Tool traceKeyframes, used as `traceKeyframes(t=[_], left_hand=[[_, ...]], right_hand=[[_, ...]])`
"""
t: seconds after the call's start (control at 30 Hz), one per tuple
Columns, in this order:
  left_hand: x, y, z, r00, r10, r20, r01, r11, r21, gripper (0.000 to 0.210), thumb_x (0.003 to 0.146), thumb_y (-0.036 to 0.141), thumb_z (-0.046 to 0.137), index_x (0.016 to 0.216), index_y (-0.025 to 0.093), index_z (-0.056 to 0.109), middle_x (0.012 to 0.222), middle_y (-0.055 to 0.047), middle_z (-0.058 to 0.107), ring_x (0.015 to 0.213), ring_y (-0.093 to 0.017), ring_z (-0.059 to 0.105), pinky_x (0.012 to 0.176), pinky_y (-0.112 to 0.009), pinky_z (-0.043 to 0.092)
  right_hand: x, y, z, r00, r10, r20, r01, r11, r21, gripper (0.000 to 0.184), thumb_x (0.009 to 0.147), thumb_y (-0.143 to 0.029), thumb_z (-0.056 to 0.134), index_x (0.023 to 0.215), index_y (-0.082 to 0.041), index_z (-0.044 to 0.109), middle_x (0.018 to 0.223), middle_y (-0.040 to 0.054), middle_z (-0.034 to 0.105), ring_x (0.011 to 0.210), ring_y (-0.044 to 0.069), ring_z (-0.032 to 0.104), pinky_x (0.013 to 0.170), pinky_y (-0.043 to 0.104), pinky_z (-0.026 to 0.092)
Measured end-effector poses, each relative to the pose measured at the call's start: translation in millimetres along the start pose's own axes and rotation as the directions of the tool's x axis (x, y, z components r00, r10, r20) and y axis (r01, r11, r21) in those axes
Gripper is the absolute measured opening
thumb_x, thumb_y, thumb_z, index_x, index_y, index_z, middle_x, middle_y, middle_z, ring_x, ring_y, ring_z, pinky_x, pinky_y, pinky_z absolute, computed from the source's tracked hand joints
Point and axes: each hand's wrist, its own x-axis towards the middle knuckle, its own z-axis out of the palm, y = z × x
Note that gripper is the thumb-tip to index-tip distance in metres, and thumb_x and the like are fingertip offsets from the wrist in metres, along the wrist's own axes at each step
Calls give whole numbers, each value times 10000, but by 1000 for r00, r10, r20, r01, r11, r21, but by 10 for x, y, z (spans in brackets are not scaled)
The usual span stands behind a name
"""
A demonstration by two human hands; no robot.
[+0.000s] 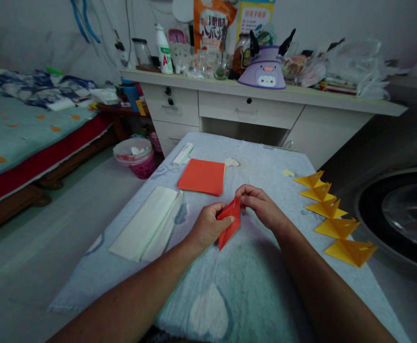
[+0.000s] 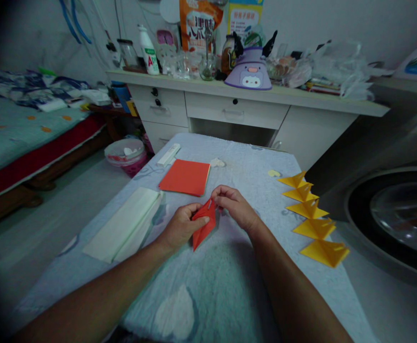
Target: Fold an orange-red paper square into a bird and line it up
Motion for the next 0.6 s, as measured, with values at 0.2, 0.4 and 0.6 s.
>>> traceKeyframes(t=[0.2,0.4,0.6], left_hand=[[3,12,10,1000,10,-16,-10,1000,11,141,710,254,658,782,137,627,684,28,569,613,-112,512,576,-217,386],[1,7,9,1000,14,-9,-14,1000,20,131,724,258,648,767,141,608,682,34,553,610,-106,490,570,-216,375],[8,-24,-1,1000,5,10,-5,1000,-11,138,736,258,652,787,140,604,699,33,553,617,-105,494,570,-213,379]], right_hand=[[-12,-27,33,1000,-15,11,16,997,-71,152,731,-303,692,747,-190,591,658,-35,538,574,99,425,549,232,336],[-1,-42,34,1000,-21,-15,20,997,-71,172,733,-326,701,722,-183,606,641,-33,537,572,101,435,561,242,345],[1,-29,35,999,-35,-25,34,997,-68,215,743,-363,724,713,-182,611,642,-29,550,581,103,445,570,245,353]])
